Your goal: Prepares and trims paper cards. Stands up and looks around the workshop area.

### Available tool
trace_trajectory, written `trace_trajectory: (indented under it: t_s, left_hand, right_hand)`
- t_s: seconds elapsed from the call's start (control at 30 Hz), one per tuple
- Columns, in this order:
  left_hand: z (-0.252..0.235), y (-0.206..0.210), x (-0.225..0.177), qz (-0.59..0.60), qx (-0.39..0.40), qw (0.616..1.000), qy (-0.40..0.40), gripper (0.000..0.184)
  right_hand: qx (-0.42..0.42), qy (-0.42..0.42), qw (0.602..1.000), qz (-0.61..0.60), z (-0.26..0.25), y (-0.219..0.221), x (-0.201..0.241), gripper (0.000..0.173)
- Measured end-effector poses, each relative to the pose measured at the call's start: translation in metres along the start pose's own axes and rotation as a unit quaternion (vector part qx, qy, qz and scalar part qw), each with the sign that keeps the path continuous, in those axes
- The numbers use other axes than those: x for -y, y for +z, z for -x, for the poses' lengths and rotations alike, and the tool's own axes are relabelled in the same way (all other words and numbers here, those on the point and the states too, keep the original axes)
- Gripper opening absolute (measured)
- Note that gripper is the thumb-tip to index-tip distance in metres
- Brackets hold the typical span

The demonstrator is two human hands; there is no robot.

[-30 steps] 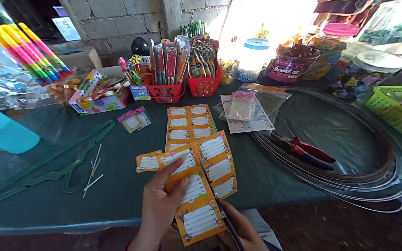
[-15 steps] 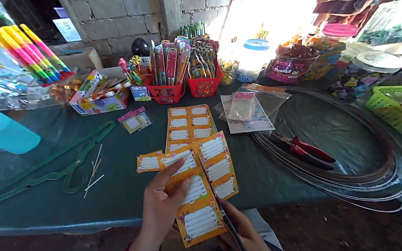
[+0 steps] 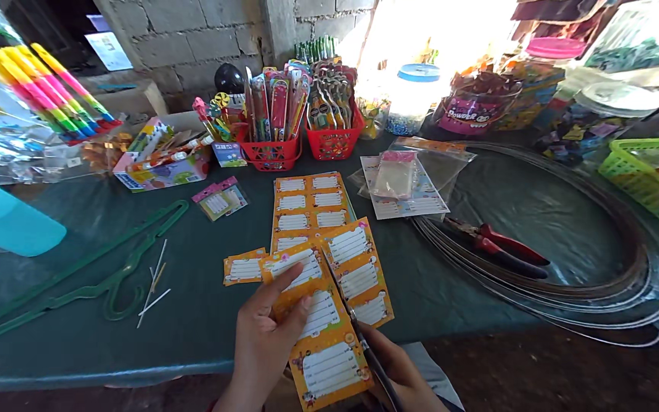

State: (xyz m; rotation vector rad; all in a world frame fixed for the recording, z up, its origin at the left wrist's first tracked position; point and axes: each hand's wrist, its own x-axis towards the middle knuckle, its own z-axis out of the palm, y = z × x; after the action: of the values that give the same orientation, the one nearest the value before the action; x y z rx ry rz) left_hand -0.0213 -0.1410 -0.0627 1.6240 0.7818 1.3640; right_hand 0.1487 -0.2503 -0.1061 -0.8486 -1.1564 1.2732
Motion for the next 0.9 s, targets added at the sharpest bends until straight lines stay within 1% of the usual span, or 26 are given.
trace_trajectory:
  t_s: [0.23,0.37,0.47,0.9]
  left_hand:
    - [0.0014,-0.0001,0.0005,-0.009,0.008,1.0,0.008,0.039]
    - [0.0018,0.0,0.0006,-0.005,0.004,1.0,0.003,0.039]
    - [0.0034,0.0004,0.0001,-0.004,0.01,1.0,-0.001,0.039]
    - [0.0035,0.0013,-0.0015,-0.002,0.005,1.0,0.005,0.04]
  right_hand:
    - [0.012,-0.02,1.0,0.003,-0.0038,-0.0027,-0.0022,0.047]
    - [0.009,-0.014,1.0,0.001,-0.0046,-0.002,-0.0009,0.046]
    - [0.014,-0.027,1.0,-0.005,-0.0061,-0.003,-0.0011,0.044]
    - [0.016,-0.041,0.999,-0.008,-0.0091,-0.0028,-0.0041,0.046]
